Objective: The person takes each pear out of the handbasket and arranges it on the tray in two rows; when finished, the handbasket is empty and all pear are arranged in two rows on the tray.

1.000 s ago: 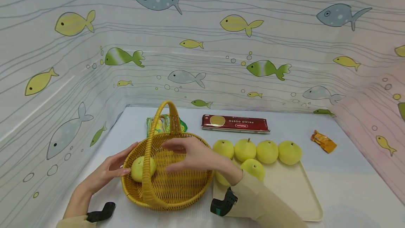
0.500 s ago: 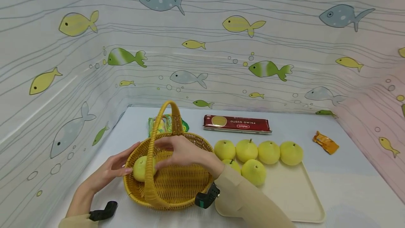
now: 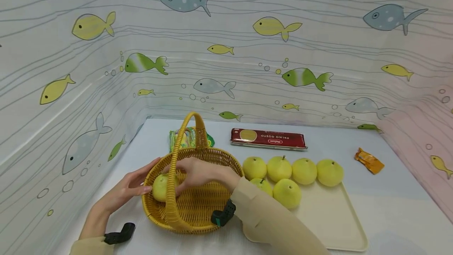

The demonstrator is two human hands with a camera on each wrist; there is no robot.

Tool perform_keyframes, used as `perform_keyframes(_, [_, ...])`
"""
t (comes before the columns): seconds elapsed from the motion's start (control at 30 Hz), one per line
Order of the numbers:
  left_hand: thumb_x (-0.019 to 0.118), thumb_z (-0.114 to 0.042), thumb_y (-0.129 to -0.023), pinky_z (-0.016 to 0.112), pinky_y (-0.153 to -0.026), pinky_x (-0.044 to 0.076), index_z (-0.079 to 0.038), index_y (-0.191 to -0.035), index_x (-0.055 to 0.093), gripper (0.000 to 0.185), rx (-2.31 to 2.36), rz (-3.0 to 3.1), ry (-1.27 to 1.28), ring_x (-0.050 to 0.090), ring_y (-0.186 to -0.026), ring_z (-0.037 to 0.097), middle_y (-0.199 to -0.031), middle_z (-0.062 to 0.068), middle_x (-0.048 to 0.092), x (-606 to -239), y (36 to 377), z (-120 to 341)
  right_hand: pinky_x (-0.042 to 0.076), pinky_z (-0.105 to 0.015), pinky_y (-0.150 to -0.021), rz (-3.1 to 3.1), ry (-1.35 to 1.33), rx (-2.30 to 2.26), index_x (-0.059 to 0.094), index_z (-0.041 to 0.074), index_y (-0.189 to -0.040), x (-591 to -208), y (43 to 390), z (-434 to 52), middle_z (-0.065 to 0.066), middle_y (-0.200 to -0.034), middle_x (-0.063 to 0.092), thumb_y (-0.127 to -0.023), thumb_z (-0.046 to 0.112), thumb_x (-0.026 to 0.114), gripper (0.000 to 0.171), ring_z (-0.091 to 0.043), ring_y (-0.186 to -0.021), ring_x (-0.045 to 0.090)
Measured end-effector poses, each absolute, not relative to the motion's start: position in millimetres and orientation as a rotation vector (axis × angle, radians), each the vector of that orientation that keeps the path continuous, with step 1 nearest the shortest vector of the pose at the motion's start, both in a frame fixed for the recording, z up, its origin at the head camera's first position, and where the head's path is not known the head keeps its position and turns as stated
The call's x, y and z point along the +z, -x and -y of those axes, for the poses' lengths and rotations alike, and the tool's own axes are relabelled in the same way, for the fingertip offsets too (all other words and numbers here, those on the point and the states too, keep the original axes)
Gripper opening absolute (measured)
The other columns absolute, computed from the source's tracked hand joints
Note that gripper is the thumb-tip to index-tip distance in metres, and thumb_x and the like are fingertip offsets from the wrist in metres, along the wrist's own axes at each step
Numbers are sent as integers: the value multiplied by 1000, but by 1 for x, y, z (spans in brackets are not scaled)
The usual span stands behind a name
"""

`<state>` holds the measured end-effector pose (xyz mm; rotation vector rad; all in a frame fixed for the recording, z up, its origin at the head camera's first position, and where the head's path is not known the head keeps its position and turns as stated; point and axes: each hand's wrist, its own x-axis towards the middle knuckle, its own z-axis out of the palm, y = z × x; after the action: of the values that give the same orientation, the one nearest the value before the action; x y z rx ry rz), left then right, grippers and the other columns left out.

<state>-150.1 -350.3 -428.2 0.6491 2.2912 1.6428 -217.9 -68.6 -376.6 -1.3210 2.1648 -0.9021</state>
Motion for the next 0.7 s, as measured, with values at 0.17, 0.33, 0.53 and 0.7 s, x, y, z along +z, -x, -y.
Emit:
perform_keyframes(0.17, [52, -2, -96, 12, -104, 35, -9, -160, 21, 72, 1633, -2294, -654, 30, -141, -10, -167, 11, 17, -427, 150, 350, 38, -17, -105, -2154, 1366, -829, 53, 23, -145, -379, 218, 74, 9, -140, 58, -86, 28, 79, 65, 0, -129, 48])
perform_keyframes(0.33, [52, -3, -96, 12, -104, 34, -10, -160, 21, 72, 1642, -2291, -652, 30, -142, -10, -167, 8, 18, -426, 150, 348, 41, -16, -101, -2157, 1364, -809, 54, 23, -144, -381, 217, 77, 9, -132, 61, -84, 27, 81, 67, 0, -121, 54])
perform_keyframes(0.53, [52, 0, -95, 12, -104, 34, -6, -160, 20, 73, 1663, -2276, -681, 31, -142, -7, -167, 11, 18, -428, 150, 349, 40, -14, -99, -2103, 1351, -718, 56, 25, -144, -384, 215, 81, 13, -133, 60, -86, 29, 80, 63, 4, -120, 51])
perform_keyframes(0.7, [52, 2, -95, 13, -105, 36, -4, -160, 18, 73, 1676, -2251, -704, 31, -143, -6, -167, 14, 15, -430, 151, 350, 40, -14, -98, -2100, 1358, -679, 56, 25, -143, -387, 213, 84, 12, -135, 60, -85, 27, 81, 63, 4, -119, 49])
